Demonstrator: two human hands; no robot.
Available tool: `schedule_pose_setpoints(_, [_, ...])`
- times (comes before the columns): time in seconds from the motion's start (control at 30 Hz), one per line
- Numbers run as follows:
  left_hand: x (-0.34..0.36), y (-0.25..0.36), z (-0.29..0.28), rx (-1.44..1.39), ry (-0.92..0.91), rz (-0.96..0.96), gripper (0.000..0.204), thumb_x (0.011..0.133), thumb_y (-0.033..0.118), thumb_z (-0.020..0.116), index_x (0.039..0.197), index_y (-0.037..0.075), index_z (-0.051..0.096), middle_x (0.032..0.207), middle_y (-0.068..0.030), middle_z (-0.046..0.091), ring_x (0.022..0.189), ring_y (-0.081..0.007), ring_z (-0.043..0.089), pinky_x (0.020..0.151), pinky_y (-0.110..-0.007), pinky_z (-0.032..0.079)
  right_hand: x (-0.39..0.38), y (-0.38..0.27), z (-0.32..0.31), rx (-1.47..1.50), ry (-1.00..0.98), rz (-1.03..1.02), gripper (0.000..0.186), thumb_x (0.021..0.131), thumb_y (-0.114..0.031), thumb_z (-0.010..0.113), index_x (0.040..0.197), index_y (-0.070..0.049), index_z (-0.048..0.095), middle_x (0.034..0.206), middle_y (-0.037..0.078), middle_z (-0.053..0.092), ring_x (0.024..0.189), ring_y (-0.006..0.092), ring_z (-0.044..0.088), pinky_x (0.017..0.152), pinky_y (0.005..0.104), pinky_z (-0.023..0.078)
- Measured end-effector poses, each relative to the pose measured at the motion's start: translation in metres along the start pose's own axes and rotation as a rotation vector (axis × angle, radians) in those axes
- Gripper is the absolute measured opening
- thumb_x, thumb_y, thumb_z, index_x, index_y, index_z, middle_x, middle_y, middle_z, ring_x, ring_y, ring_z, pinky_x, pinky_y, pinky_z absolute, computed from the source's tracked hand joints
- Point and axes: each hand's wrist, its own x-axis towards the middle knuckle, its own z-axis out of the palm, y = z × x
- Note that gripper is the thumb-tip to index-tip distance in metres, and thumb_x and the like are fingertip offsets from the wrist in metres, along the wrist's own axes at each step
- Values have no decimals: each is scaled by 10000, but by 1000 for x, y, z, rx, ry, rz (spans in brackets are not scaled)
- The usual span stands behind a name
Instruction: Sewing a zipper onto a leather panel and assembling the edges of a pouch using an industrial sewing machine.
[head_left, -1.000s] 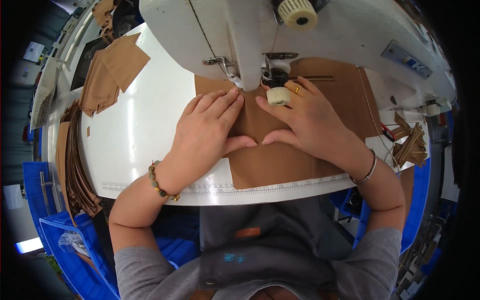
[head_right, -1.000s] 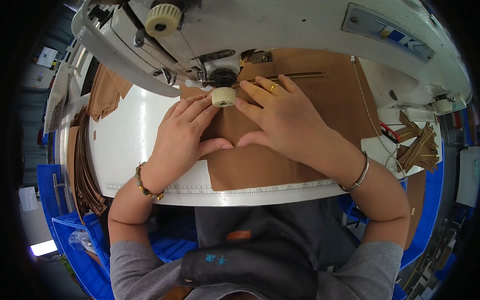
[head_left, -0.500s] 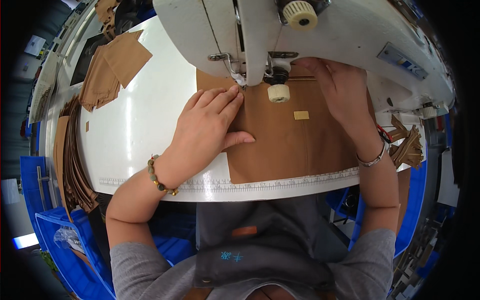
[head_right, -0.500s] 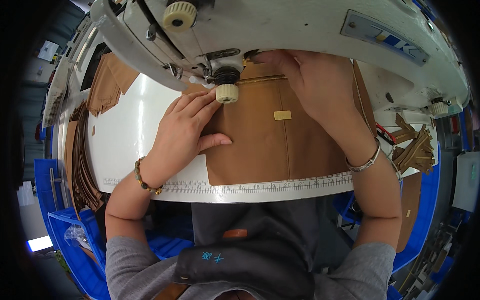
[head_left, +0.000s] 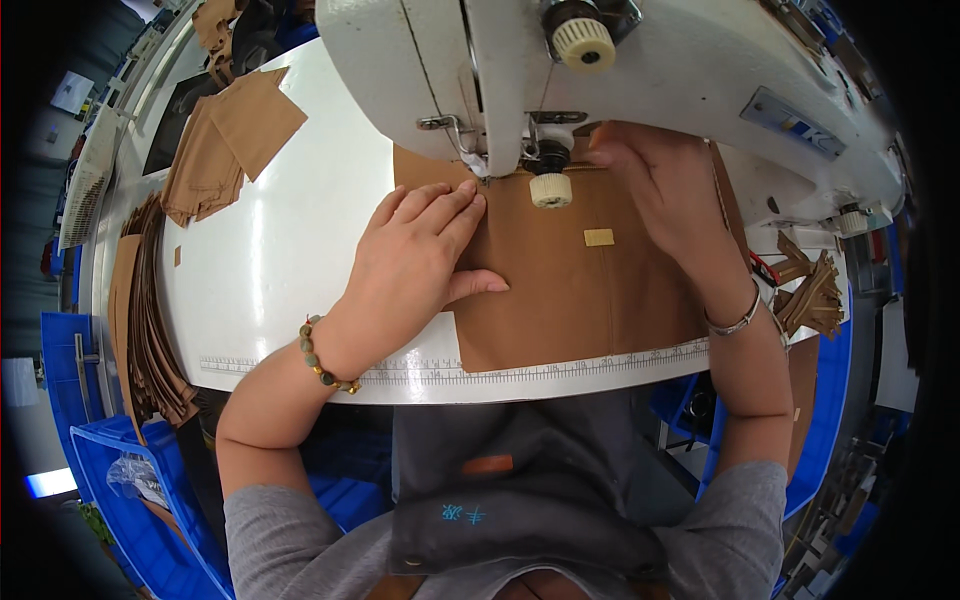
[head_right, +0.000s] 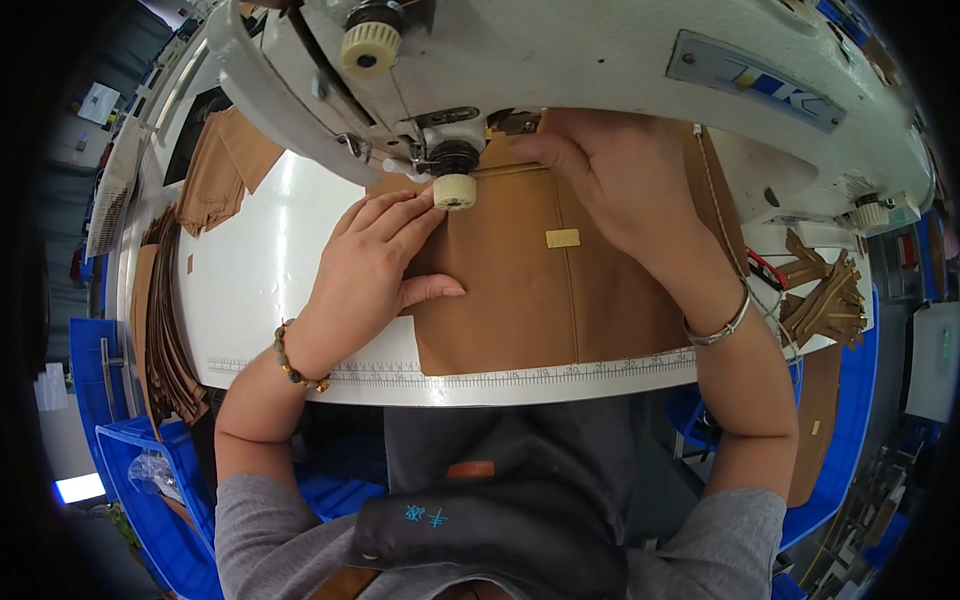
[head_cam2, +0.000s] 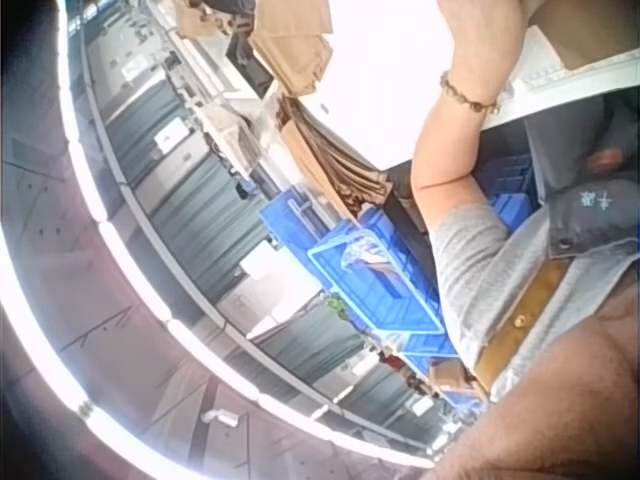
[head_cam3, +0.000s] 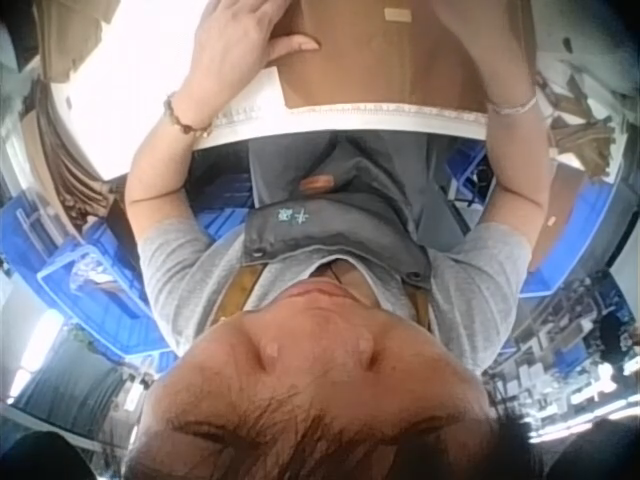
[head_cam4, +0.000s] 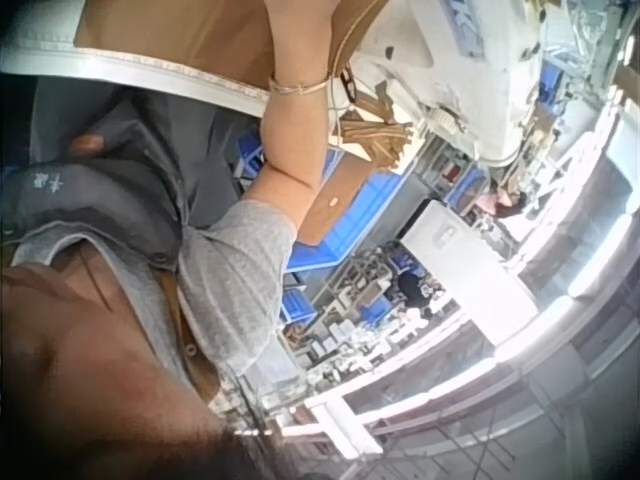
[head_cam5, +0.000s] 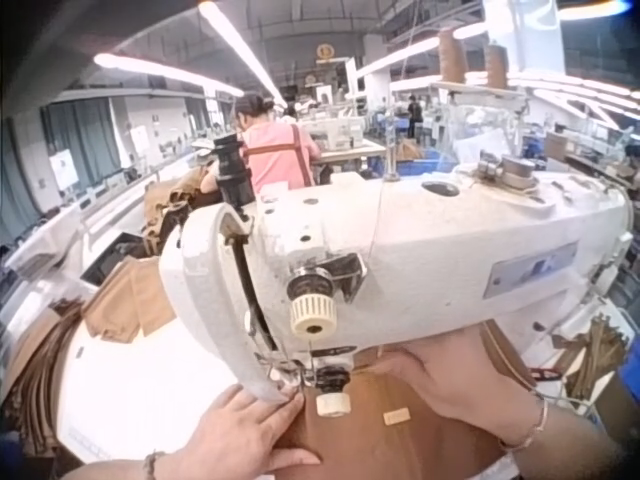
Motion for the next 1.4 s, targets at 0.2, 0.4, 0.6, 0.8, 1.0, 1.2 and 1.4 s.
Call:
schedule_pose_setpoints(0.2, [0, -3, 2, -29, 7, -13, 781, 772, 532, 788, 1308, -23, 673, 1401, -120, 660, 1270, -325, 597, 1110, -442, 460, -10, -16, -23, -96, -284, -35, 337, 949, -355, 720, 769, -71, 683, 678, 84, 622, 627, 333, 623, 568, 442, 470])
schedule_pose_setpoints(0.4, [-2, -5, 8, -50, 4, -39, 766, 833, 550, 740, 1342, -16, 657, 1423, -121, 641, 1328, -323, 581, 1126, -476, 432, -31, -75, -34, 5, -358, -164, 257, 909, -315, 765, 999, -80, 713, 790, 55, 656, 622, 265, 649, 535, 374, 493])
schedule_pose_setpoints(0.6, [0, -5, -1, -80, 16, -19, 580, 890, 337, 717, 1378, 33, 639, 1439, -103, 630, 1359, -314, 574, 1132, -453, 444, -35, -140, 11, 327, -205, 20, 1010, 876, -343, 832, 1610, 61, 268, 959, 74, 675, 683, 185, 677, 607, 303, 536])
schedule_pose_setpoints(0.8, [-7, 5, 0, -539, 40, -102, 500, 929, 205, 675, 1397, 34, 622, 1416, -129, 624, 1346, -320, 572, 1124, -444, 451, 3, -165, 66, 343, 225, 115, 1143, 890, -374, 831, 1629, 99, 98, 1108, 109, 673, 662, 161, 659, 626, 292, 544])
schedule_pose_setpoints(1.0, [-11, -11, 1, -364, 142, 70, 522, 950, 231, 627, 1428, 28, 583, 1444, -172, 595, 1331, -319, 575, 1115, -465, 447, -8, -165, 60, 420, 345, -39, 806, 900, -235, 811, 1534, 68, 417, 839, 34, 654, 572, 123, 584, 569, 270, 490])
schedule_pose_setpoints(1.2, [-11, 2, -3, -145, 95, 29, 660, 865, 314, 667, 1429, -19, 590, 1488, -224, 559, 1376, -396, 520, 1152, -471, 411, -20, -164, 37, 928, 47, 15, 435, 880, -146, 776, 1284, -39, 651, 708, 18, 613, 558, 170, 608, 520, 299, 484])
schedule_pose_setpoints(1.4, [-2, 16, -2, -140, -12, 55, 639, 849, 306, 678, 1419, 22, 621, 1500, -187, 567, 1391, -374, 525, 1155, -489, 409, -32, -146, 19, 421, 73, -104, 475, 877, -186, 784, 1326, -72, 679, 754, 62, 687, 613, 213, 691, 531, 330, 539])
